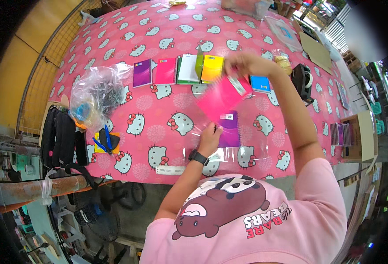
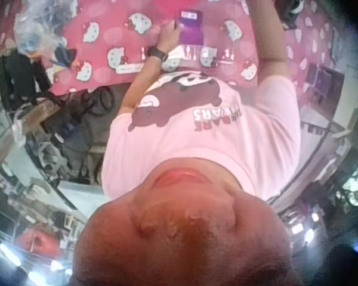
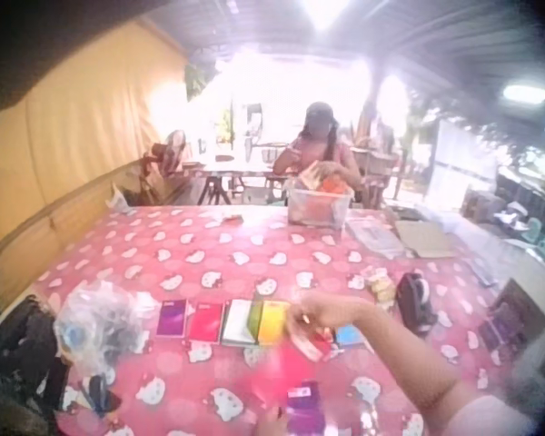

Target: The person places small notebooks into individual plastic sleeves and seals them using adhesive tape.

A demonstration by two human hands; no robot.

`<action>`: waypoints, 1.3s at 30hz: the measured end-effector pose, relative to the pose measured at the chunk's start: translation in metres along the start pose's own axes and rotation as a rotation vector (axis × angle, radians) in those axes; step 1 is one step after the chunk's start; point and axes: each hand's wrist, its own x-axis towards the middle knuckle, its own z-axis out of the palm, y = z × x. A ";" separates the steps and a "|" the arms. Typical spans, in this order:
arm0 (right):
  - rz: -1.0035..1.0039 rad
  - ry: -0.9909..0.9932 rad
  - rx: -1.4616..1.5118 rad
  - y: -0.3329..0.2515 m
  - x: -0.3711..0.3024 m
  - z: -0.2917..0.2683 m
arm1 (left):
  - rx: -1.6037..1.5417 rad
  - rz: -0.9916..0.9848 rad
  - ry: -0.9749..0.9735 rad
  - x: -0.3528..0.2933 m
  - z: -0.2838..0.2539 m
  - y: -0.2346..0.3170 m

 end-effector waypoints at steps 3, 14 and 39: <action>0.014 -0.280 -0.005 0.033 -0.031 0.039 | -0.060 0.123 0.068 0.005 0.005 -0.001; 0.062 0.711 -0.873 0.097 0.114 0.106 | 0.129 0.049 -0.097 0.002 -0.003 0.028; 0.164 0.780 -1.192 0.119 0.122 0.142 | 0.264 0.176 0.022 0.004 0.006 0.015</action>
